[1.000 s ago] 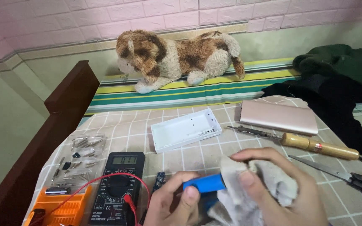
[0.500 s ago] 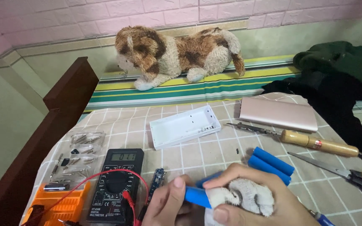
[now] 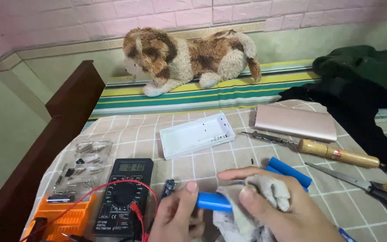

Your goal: Cleaning the terminals and exterior of a lithium-ion battery cell using a cloth.

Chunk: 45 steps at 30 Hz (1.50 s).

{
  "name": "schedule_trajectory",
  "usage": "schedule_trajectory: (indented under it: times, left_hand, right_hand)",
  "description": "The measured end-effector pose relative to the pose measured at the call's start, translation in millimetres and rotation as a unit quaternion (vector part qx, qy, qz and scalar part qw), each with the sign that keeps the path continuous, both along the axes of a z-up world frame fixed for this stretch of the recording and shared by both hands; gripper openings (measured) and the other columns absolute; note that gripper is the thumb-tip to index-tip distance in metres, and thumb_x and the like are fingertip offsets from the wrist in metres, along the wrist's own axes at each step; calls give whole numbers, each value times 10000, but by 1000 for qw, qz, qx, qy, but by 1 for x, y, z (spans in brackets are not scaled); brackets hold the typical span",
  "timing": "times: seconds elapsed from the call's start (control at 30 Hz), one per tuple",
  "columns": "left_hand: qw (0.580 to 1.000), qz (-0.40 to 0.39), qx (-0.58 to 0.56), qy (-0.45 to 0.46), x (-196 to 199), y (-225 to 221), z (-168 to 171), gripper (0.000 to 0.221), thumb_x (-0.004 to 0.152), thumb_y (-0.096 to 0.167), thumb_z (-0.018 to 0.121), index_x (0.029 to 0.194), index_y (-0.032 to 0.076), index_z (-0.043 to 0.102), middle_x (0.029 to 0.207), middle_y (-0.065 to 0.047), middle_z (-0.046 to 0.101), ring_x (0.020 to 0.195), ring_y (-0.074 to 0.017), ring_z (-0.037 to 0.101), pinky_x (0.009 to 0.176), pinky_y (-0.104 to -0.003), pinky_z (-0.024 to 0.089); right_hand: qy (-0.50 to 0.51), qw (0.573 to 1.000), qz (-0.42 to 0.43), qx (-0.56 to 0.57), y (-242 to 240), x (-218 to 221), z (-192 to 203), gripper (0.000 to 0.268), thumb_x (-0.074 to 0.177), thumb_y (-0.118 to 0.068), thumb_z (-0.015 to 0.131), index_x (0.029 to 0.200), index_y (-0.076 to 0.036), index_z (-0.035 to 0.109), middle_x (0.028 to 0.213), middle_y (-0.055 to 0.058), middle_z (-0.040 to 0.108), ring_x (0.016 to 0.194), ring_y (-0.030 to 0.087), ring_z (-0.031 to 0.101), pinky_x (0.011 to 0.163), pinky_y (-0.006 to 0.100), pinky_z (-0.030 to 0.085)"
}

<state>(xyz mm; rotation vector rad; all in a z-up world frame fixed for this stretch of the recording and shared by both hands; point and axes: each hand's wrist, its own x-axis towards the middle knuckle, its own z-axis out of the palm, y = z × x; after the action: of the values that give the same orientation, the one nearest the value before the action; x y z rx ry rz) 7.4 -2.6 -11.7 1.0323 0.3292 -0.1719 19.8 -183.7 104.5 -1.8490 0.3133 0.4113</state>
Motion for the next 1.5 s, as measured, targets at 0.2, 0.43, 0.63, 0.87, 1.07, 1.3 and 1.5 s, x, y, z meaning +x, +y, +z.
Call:
schedule_trajectory:
  times: [0.2,0.43,0.63,0.87,1.07,1.3,1.5]
  left_hand:
    - [983,-75,100,-133,-2,7,16,358,1025,206,680,770,65,471,512,-55,361,427,-139,322,418,-299,221]
    - [984,-78,158,-24,-3,7,31,202,864,61,885,904,11,694,563,-106,575,450,-158,425,438,-282,310]
    - [981,-127,121,-80,-5,9,26,366,954,338,718,823,50,533,520,-98,485,466,-160,433,504,-300,323]
    - [978,-107,142,-108,-7,4,10,326,929,245,797,764,47,597,560,-59,494,481,-116,425,453,-273,260]
    - [982,-76,131,-111,-15,1,16,563,980,337,702,536,34,534,431,-55,428,375,-135,359,386,-324,192]
    - [936,-80,249,-234,-9,2,13,212,888,298,804,883,111,704,654,59,500,580,-51,408,536,-229,267]
    - [953,-87,256,-136,-10,-4,36,301,809,244,876,1057,92,801,655,13,625,569,-69,508,528,-226,371]
  right_hand:
    - [6,999,-10,-45,6,0,-2,326,745,-71,947,1053,-179,940,1069,-41,936,1025,83,806,936,245,585]
    - [-96,987,83,-101,-7,1,-43,436,691,-165,992,1070,-362,904,1076,-153,916,976,37,838,847,218,651]
    - [-385,910,79,-130,-10,-15,-60,440,586,-359,1009,1006,-295,895,975,-127,952,805,-3,823,709,180,629]
    - [-353,926,77,-107,-15,-9,-56,356,694,-389,897,1024,-258,920,756,-84,953,531,23,799,451,182,622]
    - [-333,930,113,-112,-8,-11,-62,346,640,-319,991,970,-317,885,921,-172,955,748,-27,805,682,175,576]
    - [-158,977,63,-126,-10,-5,-51,353,654,-275,1025,986,-327,919,846,-106,929,788,36,833,720,194,601]
    - [-102,981,89,-136,-9,-1,-43,416,687,-223,994,1058,-370,874,886,-115,921,762,34,812,708,195,612]
